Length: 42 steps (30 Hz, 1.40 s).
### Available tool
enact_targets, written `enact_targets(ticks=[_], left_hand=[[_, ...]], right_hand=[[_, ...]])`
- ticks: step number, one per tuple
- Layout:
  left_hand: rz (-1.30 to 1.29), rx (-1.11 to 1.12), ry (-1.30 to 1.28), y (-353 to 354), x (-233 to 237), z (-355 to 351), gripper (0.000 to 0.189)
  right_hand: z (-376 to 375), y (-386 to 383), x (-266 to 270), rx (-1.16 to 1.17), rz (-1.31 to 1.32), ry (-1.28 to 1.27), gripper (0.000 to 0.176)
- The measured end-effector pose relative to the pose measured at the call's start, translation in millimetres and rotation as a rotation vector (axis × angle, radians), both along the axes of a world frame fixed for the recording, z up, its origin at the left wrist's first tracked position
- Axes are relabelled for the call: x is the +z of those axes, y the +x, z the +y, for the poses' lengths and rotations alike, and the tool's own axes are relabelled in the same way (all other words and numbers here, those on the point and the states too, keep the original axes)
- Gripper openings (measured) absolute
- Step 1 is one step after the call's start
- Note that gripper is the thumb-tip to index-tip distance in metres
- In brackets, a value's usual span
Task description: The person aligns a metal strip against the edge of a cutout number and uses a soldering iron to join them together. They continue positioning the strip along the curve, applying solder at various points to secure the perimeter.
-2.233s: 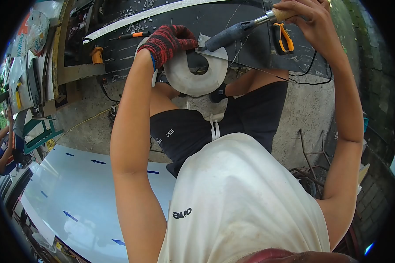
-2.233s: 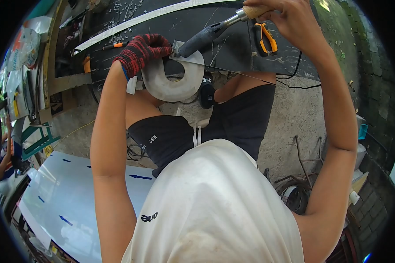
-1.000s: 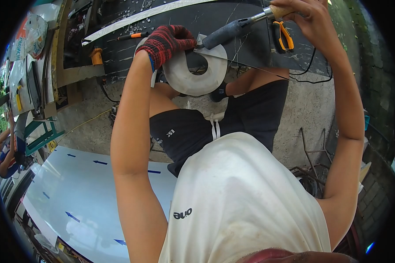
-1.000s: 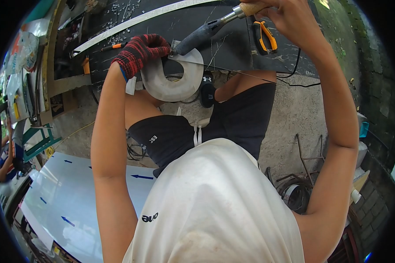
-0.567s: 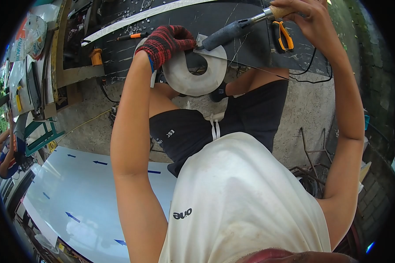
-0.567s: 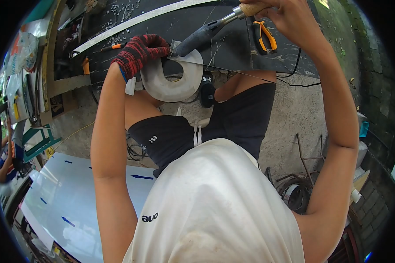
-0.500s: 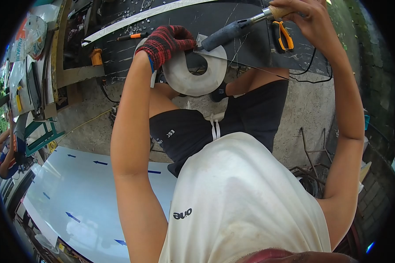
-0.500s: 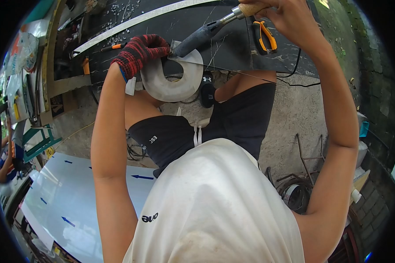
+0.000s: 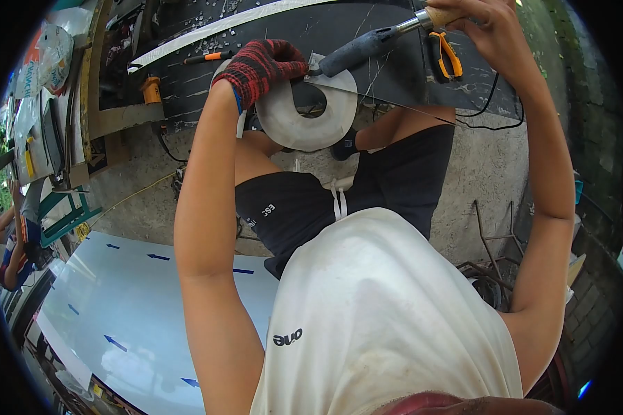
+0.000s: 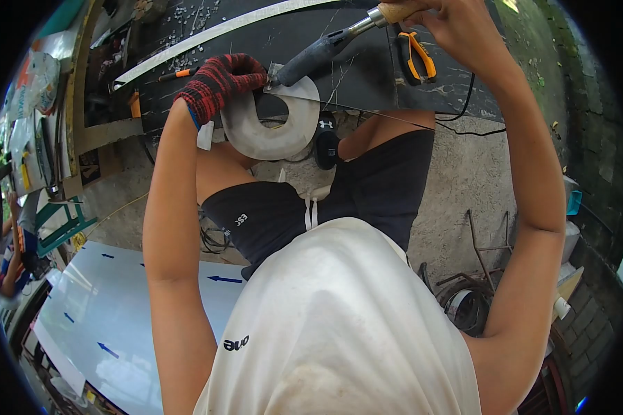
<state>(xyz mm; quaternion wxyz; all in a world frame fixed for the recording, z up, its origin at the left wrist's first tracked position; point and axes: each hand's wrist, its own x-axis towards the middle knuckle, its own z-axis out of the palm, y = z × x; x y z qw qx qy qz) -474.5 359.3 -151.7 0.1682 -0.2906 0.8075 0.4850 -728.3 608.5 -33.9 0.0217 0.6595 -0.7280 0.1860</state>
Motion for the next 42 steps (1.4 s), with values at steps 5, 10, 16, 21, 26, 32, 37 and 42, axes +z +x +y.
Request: enact_targets(ticks=[5, 10, 16, 21, 26, 32, 37, 42], left_hand=[[-0.027, 0.022, 0.003, -1, 9, 4, 0.025], [-0.022, 0.023, 0.039, 1, 9, 2, 0.026], [0.020, -0.006, -0.022, -1, 7, 3, 0.026], [0.028, 0.028, 0.031, 0, 2, 2, 0.025], [0.030, 0.013, 0.013, 1, 1, 1, 0.024], [-0.001, 0.020, -0.021, -1, 11, 5, 0.022], [0.009, 0.028, 0.008, 1, 5, 2, 0.022], [-0.003, 0.023, -0.019, 0, 6, 4, 0.024]], right_hand=[[11, -7, 0, -0.092, -0.046, -0.023, 0.035], [30, -2, 24, -0.283, -0.171, -0.053, 0.033], [114, -68, 0, -0.584, -0.312, -0.155, 0.027], [129, -53, -24, -0.774, -0.262, -0.148, 0.033], [133, -58, -71, -0.903, -0.655, -0.197, 0.043], [114, -62, -114, -0.873, -0.702, -0.272, 0.042], [97, -58, -132, -0.940, -0.689, -0.275, 0.041], [92, -57, -142, -0.965, -0.736, -0.253, 0.042]])
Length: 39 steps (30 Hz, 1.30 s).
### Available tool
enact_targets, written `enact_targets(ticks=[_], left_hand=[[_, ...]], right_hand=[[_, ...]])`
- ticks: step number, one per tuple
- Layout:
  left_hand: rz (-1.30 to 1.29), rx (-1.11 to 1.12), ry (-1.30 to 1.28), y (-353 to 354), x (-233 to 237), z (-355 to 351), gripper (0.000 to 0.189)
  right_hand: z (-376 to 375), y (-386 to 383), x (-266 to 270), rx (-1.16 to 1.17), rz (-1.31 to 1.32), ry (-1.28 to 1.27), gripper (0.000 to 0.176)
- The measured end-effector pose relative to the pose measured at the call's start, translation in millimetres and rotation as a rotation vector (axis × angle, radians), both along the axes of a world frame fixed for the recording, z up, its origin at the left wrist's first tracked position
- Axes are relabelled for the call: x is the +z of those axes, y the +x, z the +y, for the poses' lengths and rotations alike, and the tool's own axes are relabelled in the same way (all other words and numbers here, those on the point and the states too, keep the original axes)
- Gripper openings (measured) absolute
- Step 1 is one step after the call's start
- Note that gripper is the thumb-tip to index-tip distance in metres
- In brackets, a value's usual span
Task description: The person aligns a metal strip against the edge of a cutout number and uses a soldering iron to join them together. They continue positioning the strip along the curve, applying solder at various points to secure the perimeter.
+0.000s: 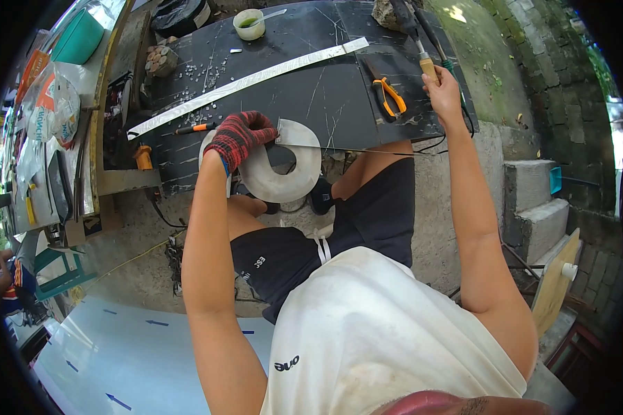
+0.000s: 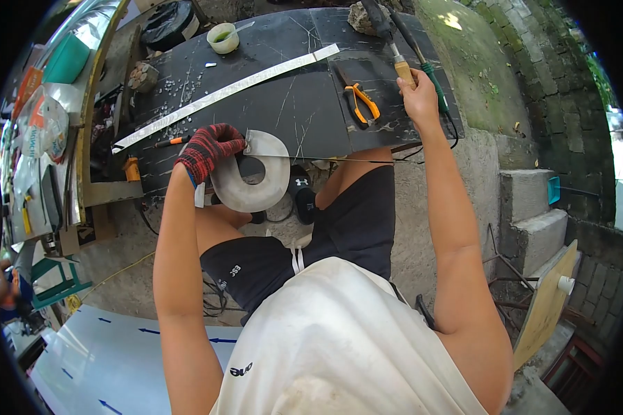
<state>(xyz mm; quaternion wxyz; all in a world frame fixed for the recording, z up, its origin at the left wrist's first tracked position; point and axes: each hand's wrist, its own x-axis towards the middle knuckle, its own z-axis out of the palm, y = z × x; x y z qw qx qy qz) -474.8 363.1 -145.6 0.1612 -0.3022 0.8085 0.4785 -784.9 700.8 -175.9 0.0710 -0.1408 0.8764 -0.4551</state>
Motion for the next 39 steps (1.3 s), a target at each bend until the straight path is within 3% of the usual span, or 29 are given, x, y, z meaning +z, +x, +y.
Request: enact_targets(ticks=[8, 15, 28, 30, 34, 36, 37, 39], left_hand=[[-0.025, 0.021, 0.031, 3, -5, -2, 0.027], [0.015, -0.008, 0.007, 1, -6, -2, 0.027], [0.007, -0.002, -0.015, 1, -6, -1, 0.024], [0.010, 0.002, -0.006, 2, -5, -1, 0.025], [0.002, -0.008, -0.019, 1, -5, -1, 0.026], [-0.004, -0.009, -0.010, 2, -5, 0, 0.027], [-0.003, -0.009, -0.025, 1, -4, 1, 0.027], [-0.005, -0.010, -0.039, 2, -6, 1, 0.028]], right_hand=[[4, -16, -34, -0.053, 0.135, 0.094, 0.046], [-2, -9, -24, -0.079, 0.164, 0.304, 0.054], [5, -16, -36, -0.053, 0.241, 0.285, 0.060], [7, -21, -44, -0.079, 0.352, 0.308, 0.063], [-6, 26, 14, -0.106, 0.531, 0.408, 0.055], [-10, 53, 37, 0.137, 0.294, 0.118, 0.042], [-15, 74, 43, 0.246, 0.277, 0.074, 0.028], [-25, 114, 53, 0.483, 0.319, 0.096, 0.023]])
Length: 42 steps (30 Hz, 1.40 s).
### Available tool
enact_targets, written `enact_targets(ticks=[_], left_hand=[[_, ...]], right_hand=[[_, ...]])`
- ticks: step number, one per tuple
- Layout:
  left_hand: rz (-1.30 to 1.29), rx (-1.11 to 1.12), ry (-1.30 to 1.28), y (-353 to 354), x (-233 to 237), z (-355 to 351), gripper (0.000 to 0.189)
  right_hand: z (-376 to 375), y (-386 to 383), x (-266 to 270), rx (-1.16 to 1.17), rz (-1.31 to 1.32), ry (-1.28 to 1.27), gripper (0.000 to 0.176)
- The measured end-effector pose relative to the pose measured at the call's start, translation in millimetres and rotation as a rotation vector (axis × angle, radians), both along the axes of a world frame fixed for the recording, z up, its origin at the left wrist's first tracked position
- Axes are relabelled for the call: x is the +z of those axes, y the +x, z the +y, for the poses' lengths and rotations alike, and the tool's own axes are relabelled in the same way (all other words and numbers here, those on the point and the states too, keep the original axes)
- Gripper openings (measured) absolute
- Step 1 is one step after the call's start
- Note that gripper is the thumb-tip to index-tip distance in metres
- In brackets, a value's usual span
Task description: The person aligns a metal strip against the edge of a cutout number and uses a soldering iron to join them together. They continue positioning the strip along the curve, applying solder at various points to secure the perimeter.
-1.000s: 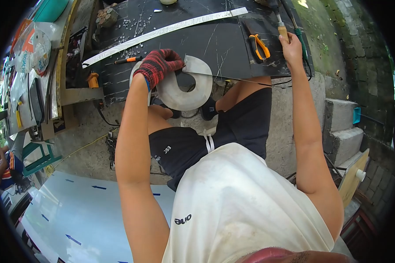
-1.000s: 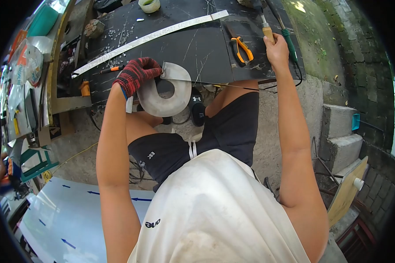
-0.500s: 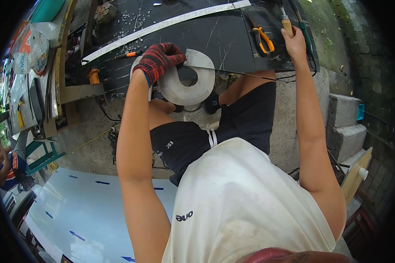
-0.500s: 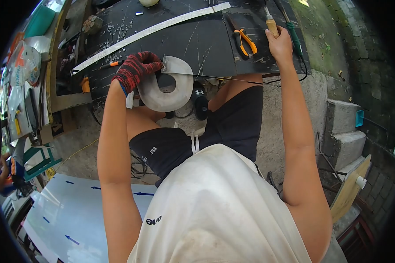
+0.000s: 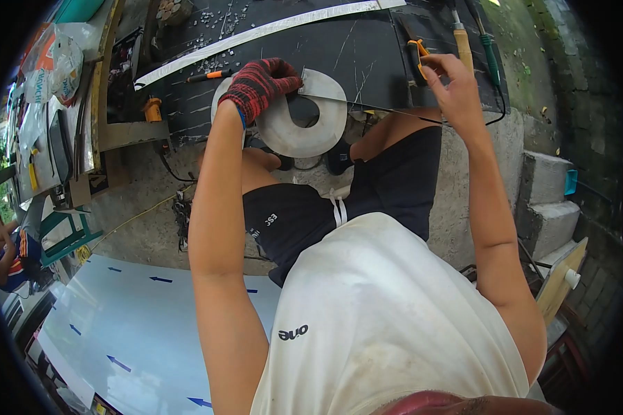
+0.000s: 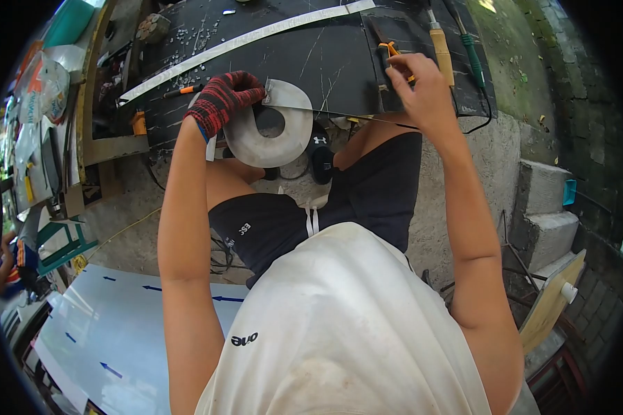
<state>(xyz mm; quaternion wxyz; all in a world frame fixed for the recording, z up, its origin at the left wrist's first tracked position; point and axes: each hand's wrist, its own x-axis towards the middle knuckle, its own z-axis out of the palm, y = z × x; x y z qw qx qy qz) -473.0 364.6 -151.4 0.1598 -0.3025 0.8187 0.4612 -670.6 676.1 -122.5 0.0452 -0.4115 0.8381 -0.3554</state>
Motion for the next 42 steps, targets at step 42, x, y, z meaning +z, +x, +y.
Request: enact_targets(ticks=[42], left_hand=[[0.025, -0.093, -0.121, 7, -5, 3, 0.043]], right_hand=[[-48, 122, -27, 0.187, 0.188, 0.239, 0.013]])
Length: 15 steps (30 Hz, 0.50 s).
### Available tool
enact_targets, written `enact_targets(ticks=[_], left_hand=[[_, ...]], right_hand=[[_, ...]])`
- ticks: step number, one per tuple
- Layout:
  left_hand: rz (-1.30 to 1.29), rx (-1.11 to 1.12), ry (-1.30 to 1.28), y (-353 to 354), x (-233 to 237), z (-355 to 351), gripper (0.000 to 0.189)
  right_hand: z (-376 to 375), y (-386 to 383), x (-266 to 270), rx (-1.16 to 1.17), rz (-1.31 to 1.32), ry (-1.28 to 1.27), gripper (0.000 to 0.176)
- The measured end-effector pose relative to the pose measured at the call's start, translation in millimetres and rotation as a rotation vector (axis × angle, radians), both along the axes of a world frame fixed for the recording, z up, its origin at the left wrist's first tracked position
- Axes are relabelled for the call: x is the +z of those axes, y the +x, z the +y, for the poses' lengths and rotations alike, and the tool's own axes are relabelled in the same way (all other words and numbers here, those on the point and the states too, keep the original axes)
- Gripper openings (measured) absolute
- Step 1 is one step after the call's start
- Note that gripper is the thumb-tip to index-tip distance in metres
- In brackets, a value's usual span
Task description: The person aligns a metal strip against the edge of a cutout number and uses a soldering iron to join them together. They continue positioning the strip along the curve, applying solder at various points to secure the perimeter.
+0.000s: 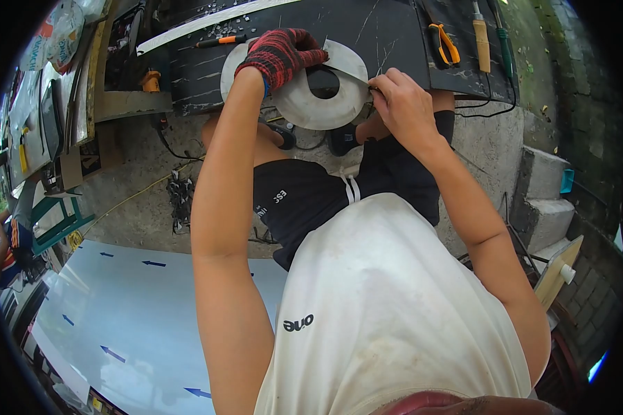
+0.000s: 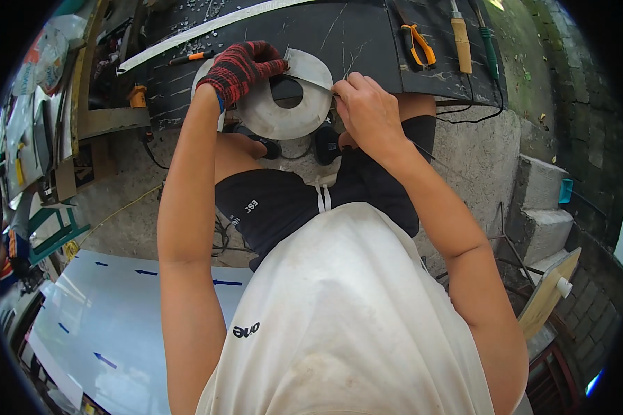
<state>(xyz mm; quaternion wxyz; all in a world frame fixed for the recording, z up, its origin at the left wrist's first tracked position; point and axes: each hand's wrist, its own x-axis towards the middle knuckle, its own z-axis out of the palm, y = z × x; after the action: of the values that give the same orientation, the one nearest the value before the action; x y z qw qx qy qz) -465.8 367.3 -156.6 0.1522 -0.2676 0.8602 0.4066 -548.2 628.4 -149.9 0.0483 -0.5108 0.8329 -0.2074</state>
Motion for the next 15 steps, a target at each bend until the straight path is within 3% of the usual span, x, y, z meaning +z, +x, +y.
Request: enact_targets(ticks=[15], left_hand=[[0.020, 0.017, 0.017, 2.2, 5.5, 4.7, 0.036]], right_hand=[[0.3, -1.8, 0.1, 0.005, 0.024, 0.014, 0.016]])
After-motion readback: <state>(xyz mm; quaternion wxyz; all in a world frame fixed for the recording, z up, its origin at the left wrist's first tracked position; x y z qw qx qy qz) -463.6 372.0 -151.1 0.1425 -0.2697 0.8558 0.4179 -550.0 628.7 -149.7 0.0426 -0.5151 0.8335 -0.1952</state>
